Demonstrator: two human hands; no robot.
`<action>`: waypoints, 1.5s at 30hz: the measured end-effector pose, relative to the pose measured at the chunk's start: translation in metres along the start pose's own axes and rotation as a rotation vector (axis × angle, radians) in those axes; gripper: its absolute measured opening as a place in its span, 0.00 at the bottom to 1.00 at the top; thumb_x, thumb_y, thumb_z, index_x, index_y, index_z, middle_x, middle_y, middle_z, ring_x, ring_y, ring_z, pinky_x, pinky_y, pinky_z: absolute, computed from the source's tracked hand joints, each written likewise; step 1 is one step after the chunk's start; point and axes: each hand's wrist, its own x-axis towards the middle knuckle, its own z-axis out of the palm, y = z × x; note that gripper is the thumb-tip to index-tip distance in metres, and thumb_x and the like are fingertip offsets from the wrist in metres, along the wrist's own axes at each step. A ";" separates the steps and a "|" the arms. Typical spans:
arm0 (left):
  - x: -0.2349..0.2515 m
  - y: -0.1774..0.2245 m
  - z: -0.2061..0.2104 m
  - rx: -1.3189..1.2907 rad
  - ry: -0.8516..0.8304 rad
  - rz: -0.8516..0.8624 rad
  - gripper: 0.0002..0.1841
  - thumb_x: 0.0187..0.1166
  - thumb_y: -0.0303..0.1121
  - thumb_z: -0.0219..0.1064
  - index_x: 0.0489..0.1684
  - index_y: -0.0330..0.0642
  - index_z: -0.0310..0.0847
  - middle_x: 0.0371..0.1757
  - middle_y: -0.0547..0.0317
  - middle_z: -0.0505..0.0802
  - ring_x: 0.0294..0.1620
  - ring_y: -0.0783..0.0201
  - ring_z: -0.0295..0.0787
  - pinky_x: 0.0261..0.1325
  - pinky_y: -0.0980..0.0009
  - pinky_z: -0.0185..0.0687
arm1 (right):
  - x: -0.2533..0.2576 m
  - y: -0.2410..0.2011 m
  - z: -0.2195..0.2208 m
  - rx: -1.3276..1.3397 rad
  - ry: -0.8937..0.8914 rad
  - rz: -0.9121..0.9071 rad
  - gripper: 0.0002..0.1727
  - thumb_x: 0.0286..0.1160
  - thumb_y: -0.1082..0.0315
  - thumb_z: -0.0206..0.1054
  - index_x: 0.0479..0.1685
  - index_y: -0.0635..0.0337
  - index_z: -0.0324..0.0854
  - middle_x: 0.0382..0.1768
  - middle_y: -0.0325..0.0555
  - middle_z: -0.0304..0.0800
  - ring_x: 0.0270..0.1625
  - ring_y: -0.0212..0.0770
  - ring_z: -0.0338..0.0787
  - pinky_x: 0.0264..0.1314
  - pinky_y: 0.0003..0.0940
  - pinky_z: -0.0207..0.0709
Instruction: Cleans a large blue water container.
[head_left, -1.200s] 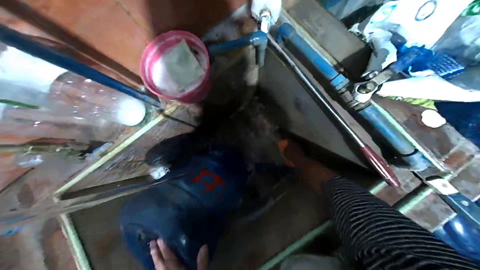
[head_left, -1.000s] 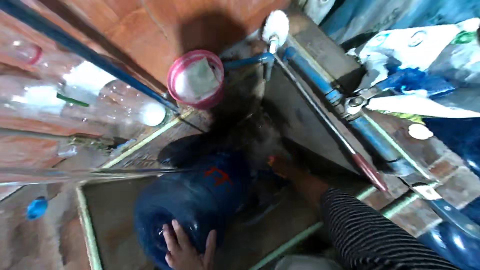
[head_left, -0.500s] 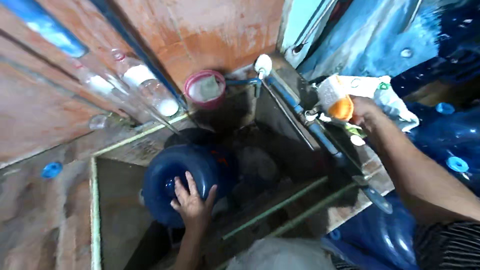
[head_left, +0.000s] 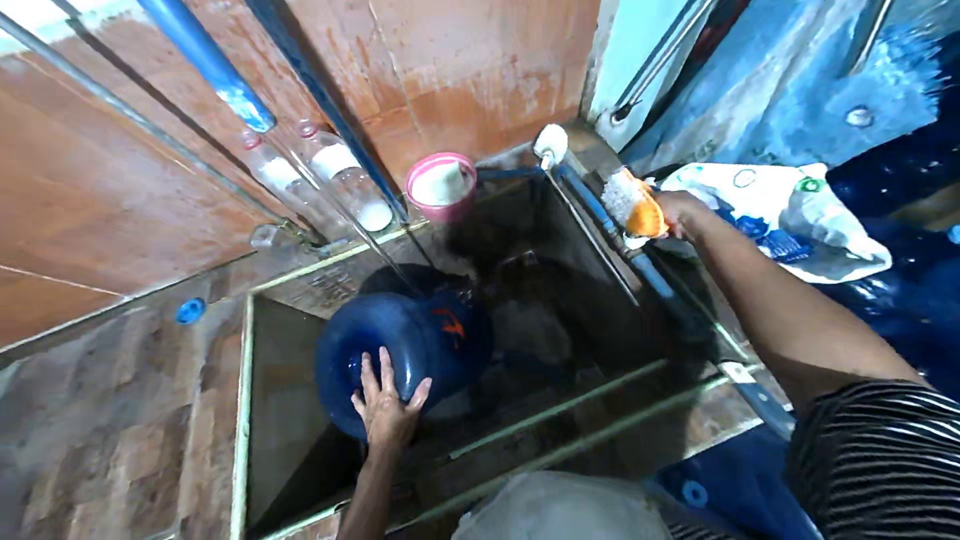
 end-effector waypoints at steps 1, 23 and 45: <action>-0.004 -0.006 -0.004 -0.003 -0.025 -0.009 0.53 0.68 0.57 0.72 0.92 0.33 0.55 0.92 0.27 0.55 0.88 0.23 0.54 0.79 0.22 0.46 | 0.002 0.002 0.000 -0.015 -0.004 -0.009 0.24 0.94 0.54 0.50 0.67 0.68 0.76 0.48 0.58 0.81 0.38 0.44 0.78 0.43 0.46 0.74; -0.007 -0.046 -0.007 -0.065 -0.029 0.038 0.58 0.66 0.67 0.63 0.91 0.27 0.52 0.92 0.26 0.53 0.91 0.24 0.48 0.87 0.30 0.41 | 0.001 -0.002 -0.002 -0.059 -0.042 -0.056 0.23 0.93 0.55 0.50 0.68 0.66 0.75 0.51 0.61 0.81 0.41 0.49 0.79 0.45 0.51 0.74; 0.065 0.092 0.007 -0.016 -0.345 0.438 0.32 0.86 0.56 0.57 0.82 0.43 0.75 0.83 0.40 0.77 0.88 0.40 0.65 0.90 0.40 0.49 | -0.179 -0.110 0.306 -0.626 -0.306 -1.028 0.41 0.78 0.53 0.72 0.89 0.58 0.62 0.59 0.68 0.90 0.60 0.69 0.90 0.62 0.69 0.81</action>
